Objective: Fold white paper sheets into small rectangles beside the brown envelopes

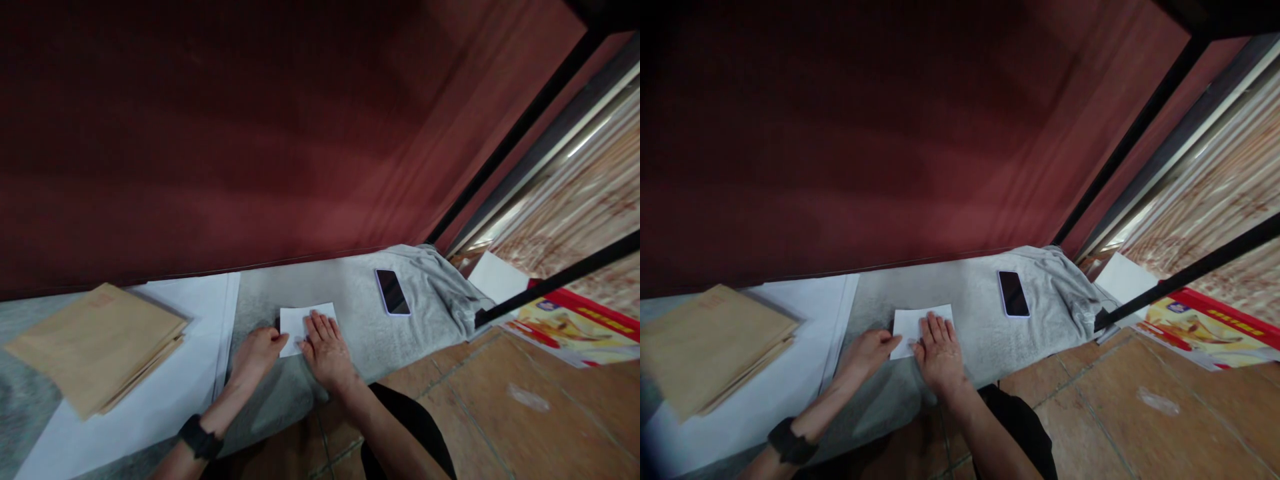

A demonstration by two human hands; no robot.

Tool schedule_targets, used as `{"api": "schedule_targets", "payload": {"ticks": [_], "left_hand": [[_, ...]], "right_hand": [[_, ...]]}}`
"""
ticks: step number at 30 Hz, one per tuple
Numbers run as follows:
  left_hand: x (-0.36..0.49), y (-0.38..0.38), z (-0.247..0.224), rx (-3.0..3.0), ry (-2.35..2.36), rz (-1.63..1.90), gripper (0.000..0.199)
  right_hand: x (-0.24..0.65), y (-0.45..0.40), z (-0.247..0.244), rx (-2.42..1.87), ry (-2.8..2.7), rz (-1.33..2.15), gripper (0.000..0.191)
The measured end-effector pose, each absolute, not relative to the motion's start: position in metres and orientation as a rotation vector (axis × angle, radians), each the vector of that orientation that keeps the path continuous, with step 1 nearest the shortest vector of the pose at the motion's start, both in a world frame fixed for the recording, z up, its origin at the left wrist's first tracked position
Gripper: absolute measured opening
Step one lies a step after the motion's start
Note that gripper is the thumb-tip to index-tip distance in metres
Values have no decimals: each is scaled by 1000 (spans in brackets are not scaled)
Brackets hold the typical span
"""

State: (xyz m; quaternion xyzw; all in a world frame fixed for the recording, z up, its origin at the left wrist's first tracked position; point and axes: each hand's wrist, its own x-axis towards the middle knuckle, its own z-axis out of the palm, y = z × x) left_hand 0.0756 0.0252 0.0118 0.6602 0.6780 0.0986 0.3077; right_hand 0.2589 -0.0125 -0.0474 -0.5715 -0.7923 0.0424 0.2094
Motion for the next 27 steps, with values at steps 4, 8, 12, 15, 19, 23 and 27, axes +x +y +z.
{"api": "schedule_targets", "payload": {"ticks": [4, 8, 12, 15, 19, 23, 27], "left_hand": [[77, 25, 15, 1760, 1854, 221, 34], [79, 25, 18, 1776, 1878, 143, 34], [78, 28, 20, 1786, 1899, 72, 34], [77, 27, 20, 1815, 1924, 15, 31], [86, 18, 11, 2086, 1986, 190, 23], [109, 6, -18, 2531, 1722, 538, 40], [114, 5, -50, 2705, 1657, 598, 55]], "right_hand": [[267, -12, -50, -1678, -2129, 53, 58], [275, -12, -53, -1724, -2106, -7, 60], [279, -13, -54, -1741, -2109, -30, 61], [280, -14, -52, -1735, -2115, -38, 61], [278, -15, -50, -1749, -2099, -28, 61], [277, -15, -50, -1770, -2100, 10, 59], [281, -15, -48, -1795, -2101, 50, 55]]}}
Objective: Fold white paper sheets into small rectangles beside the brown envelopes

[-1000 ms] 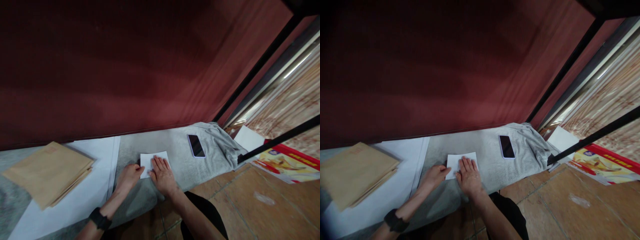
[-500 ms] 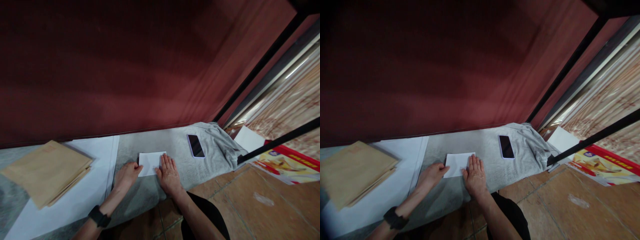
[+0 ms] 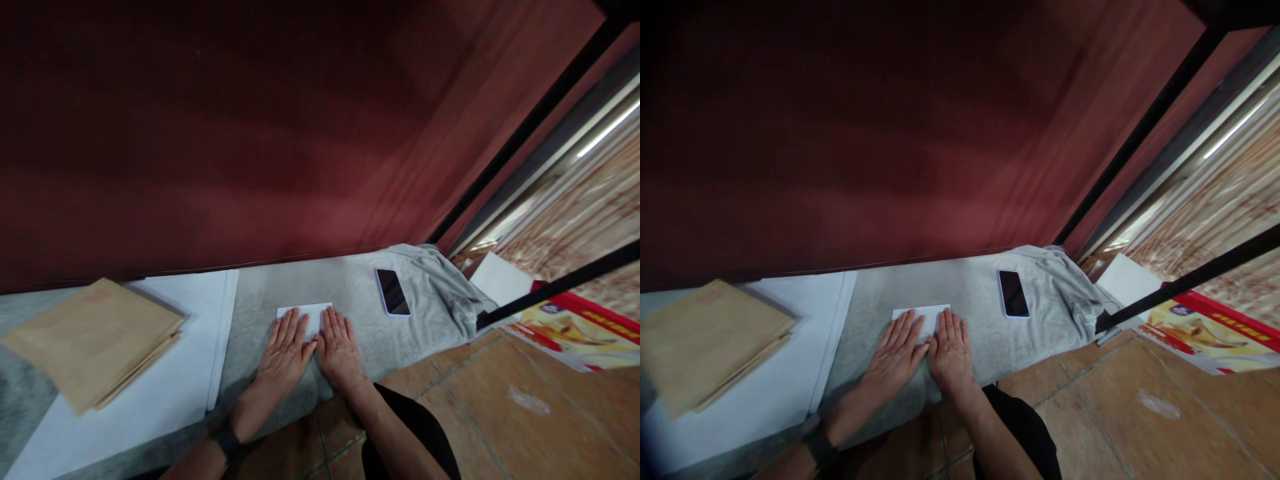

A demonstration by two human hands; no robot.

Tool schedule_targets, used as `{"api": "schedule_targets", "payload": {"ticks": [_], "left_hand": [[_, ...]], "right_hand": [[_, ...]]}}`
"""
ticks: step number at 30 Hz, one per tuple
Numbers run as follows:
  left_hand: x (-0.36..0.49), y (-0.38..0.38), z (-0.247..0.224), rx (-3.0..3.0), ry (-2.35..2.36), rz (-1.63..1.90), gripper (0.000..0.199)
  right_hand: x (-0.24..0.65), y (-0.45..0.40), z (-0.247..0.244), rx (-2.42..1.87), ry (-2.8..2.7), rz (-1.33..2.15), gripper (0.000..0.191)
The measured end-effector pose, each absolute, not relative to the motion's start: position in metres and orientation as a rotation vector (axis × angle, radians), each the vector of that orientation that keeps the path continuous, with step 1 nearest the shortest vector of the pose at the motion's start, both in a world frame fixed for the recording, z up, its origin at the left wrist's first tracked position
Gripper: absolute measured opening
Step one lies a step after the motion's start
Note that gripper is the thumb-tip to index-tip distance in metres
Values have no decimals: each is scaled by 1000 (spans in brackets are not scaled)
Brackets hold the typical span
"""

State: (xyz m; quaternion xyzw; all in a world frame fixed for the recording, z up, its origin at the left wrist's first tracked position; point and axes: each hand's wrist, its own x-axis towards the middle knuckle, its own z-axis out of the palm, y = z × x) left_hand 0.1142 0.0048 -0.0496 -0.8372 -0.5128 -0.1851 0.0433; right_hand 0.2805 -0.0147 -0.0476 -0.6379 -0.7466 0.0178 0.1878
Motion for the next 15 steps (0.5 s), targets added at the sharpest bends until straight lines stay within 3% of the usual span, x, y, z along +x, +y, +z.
{"api": "schedule_targets", "payload": {"ticks": [7, 15], "left_hand": [[83, 18, -61, -2505, -1652, -519, 72], [77, 17, -55, -2529, -1674, -455, 69]], "right_hand": [[292, -16, -44, -1853, -2104, 60, 53], [293, -12, -39, -1877, -2066, 103, 55]]}}
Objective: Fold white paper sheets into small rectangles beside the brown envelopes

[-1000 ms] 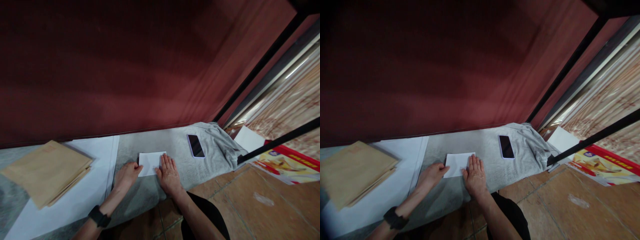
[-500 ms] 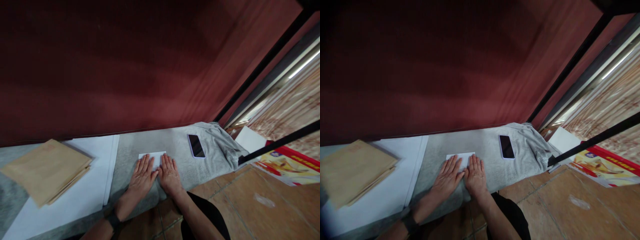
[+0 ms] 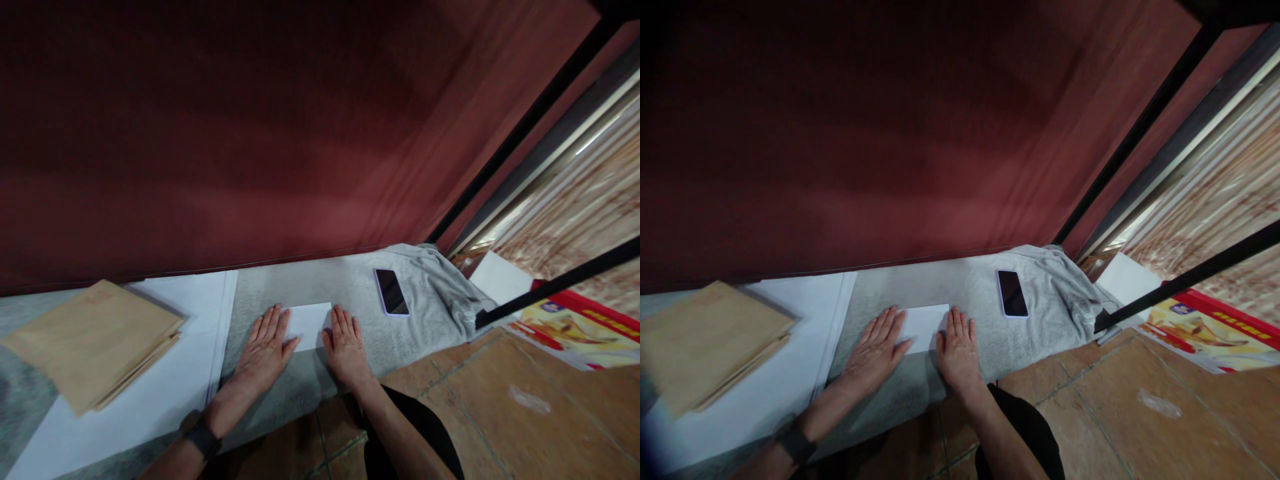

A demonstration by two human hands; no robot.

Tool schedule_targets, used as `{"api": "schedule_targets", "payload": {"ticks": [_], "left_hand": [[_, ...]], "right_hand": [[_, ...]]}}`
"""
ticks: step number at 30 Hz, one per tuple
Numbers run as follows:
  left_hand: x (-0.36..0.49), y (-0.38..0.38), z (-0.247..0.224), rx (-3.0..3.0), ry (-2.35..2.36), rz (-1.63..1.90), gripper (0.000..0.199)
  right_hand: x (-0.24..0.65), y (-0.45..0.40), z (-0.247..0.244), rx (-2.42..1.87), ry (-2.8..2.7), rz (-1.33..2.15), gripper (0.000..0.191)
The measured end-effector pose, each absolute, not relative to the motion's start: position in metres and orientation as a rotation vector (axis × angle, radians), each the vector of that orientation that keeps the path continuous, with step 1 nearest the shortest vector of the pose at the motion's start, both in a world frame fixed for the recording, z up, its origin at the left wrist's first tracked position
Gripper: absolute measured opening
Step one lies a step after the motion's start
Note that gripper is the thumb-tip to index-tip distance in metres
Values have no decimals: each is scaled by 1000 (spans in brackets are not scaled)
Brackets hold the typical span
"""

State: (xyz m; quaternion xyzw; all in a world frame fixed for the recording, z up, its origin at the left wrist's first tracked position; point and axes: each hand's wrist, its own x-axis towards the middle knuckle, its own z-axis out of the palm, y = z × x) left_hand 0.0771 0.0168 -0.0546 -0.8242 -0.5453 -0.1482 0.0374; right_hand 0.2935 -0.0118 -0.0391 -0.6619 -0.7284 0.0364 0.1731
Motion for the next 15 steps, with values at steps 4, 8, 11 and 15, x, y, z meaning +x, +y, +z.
{"api": "schedule_targets", "payload": {"ticks": [4, 8, 11, 15], "left_hand": [[77, 18, -54, -2527, -1636, -440, 63], [74, 18, -52, -2562, -1592, -437, 60], [71, 18, -50, -2610, -1531, -418, 61], [66, 18, -50, -2615, -1505, -400, 67]], "right_hand": [[280, -5, -35, -1758, -2150, 213, 53], [268, 1, -36, -1669, -2242, 283, 51], [269, 5, -39, -1704, -2237, 248, 53], [277, 7, -43, -1768, -2187, 168, 56]]}}
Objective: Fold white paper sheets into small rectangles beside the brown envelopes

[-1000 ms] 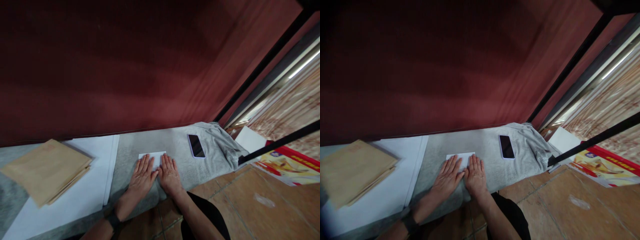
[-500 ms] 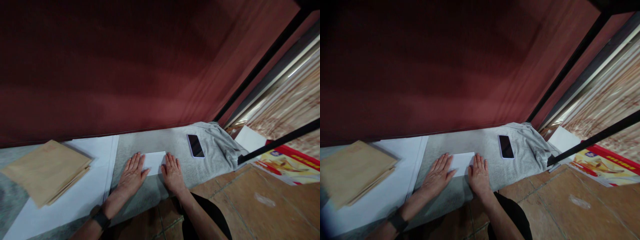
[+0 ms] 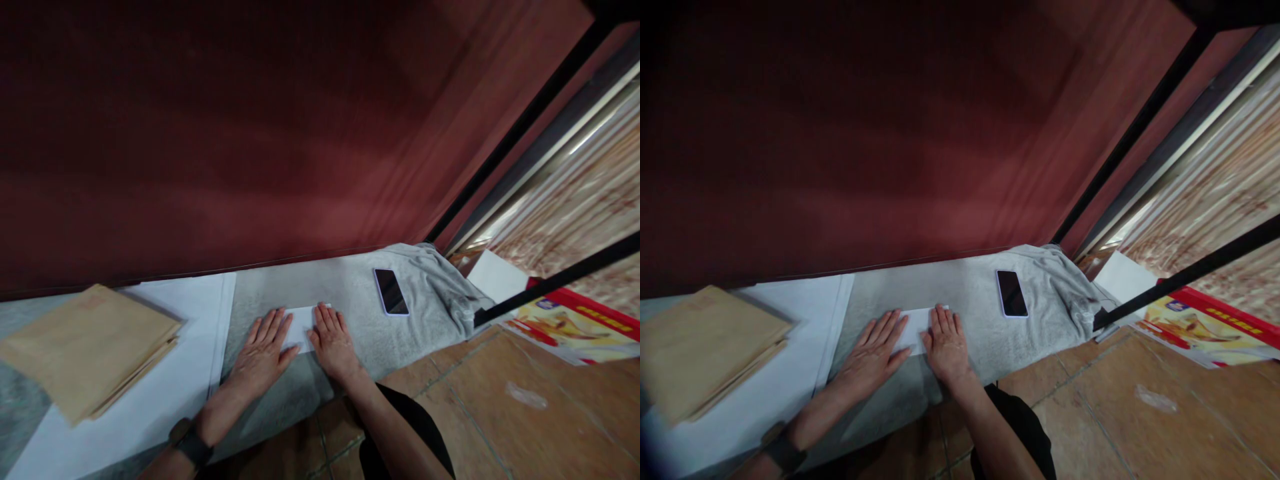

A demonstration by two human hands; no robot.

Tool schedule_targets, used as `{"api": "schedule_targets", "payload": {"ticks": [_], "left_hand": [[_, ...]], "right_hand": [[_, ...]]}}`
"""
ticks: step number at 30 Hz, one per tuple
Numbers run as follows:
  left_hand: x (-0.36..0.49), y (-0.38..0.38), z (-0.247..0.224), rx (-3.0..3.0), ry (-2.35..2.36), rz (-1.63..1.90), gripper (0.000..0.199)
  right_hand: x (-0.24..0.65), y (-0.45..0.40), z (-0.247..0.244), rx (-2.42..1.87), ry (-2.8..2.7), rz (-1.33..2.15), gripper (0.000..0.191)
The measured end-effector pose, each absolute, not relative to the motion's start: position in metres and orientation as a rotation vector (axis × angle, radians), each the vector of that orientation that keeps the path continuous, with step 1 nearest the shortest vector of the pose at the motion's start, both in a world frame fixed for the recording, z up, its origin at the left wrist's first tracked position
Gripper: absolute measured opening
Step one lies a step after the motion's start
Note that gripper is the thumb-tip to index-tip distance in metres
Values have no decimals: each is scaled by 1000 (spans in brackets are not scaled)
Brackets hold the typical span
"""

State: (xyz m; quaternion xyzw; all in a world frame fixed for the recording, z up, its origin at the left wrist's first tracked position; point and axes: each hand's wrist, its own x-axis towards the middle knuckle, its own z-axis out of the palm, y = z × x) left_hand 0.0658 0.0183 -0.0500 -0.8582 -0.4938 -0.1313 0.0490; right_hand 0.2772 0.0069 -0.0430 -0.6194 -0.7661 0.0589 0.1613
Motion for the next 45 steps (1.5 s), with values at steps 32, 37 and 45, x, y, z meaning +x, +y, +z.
{"api": "schedule_targets", "payload": {"ticks": [32, 37, 45], "left_hand": [[64, 11, -55, -2841, -1408, -252, 46], [67, 7, -50, -2853, -1383, -128, 64], [61, 15, -25, -2867, -1530, -562, 36]], "right_hand": [[337, 16, -41, -1652, -2228, 291, 47], [344, 20, -42, -1604, -2251, 304, 51], [346, 20, -38, -1543, -2186, 412, 51]]}}
